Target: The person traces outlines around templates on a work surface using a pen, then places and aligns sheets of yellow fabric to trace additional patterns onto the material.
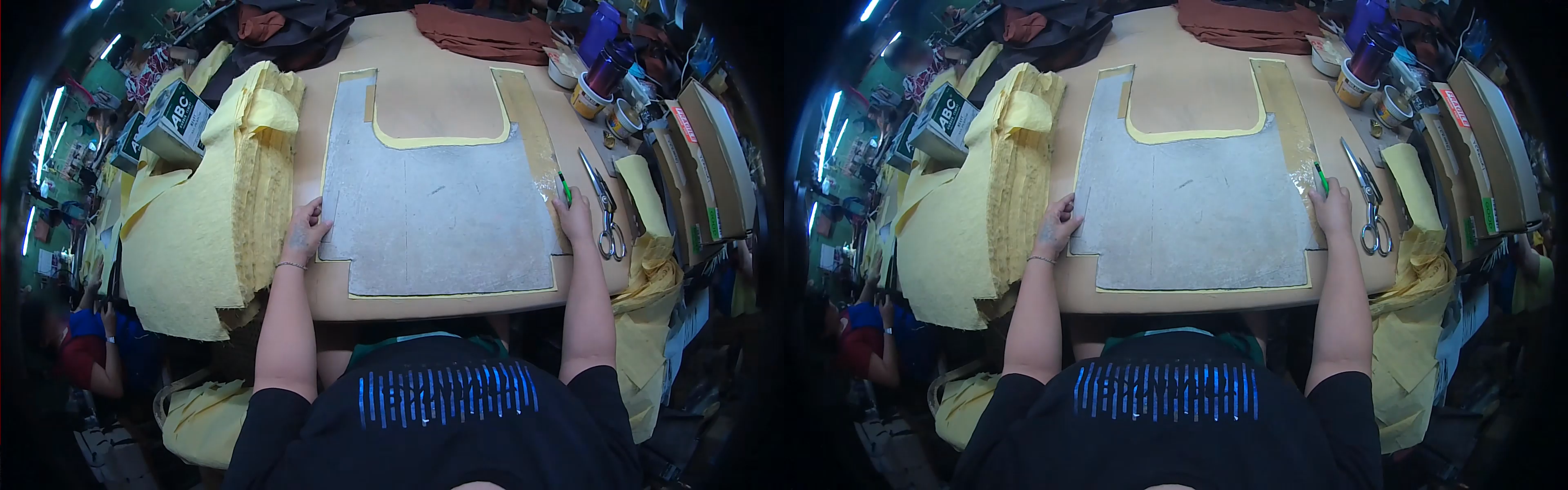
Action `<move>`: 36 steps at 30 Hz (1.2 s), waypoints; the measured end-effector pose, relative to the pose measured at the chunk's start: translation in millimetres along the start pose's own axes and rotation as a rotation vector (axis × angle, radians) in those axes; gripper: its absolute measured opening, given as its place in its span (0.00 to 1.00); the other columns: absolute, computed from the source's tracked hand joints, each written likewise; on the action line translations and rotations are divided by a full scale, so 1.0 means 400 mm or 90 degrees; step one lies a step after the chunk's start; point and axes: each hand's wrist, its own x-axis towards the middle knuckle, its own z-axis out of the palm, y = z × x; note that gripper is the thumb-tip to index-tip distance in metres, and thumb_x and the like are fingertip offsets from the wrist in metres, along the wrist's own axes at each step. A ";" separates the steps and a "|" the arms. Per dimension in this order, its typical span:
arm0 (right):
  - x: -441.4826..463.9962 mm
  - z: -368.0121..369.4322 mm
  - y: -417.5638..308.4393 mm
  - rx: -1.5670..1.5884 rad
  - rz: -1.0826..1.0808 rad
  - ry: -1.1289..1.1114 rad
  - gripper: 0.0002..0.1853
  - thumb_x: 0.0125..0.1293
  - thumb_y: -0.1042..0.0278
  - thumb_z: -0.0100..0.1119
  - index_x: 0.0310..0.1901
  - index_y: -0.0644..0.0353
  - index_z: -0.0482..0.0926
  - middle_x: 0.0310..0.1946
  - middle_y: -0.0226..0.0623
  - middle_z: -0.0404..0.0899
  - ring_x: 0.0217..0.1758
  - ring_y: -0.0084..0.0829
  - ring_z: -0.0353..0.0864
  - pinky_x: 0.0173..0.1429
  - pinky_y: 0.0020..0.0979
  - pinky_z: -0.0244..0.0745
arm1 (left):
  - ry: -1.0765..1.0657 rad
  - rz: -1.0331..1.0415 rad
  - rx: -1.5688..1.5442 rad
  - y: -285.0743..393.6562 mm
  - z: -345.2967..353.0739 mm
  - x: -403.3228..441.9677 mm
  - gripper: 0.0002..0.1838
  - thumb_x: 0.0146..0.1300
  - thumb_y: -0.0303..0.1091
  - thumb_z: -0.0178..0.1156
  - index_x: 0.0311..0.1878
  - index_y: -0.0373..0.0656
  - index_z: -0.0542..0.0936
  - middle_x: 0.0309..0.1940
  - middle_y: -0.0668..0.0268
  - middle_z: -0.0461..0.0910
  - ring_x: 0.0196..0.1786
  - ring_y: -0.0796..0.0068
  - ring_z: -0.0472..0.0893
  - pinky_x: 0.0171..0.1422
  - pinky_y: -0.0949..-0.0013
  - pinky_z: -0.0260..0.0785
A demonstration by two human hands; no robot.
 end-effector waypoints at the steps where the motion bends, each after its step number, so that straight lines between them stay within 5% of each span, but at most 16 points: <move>1: 0.002 0.002 0.001 -0.001 -0.003 0.002 0.21 0.51 0.60 0.59 0.45 0.61 0.68 0.37 0.53 0.70 0.43 0.51 0.70 0.48 0.41 0.66 | -0.001 -0.001 -0.005 0.000 -0.001 0.000 0.29 0.45 0.25 0.62 0.55 0.44 0.69 0.35 0.66 0.65 0.36 0.75 0.67 0.46 0.74 0.65; 36: 0.041 0.026 0.065 -0.001 -0.044 -0.043 0.22 0.54 0.58 0.57 0.47 0.61 0.67 0.39 0.53 0.70 0.42 0.48 0.72 0.47 0.40 0.66 | 0.001 0.020 0.066 0.028 -0.008 -0.004 0.28 0.45 0.27 0.62 0.54 0.43 0.69 0.38 0.61 0.67 0.37 0.71 0.71 0.49 0.72 0.66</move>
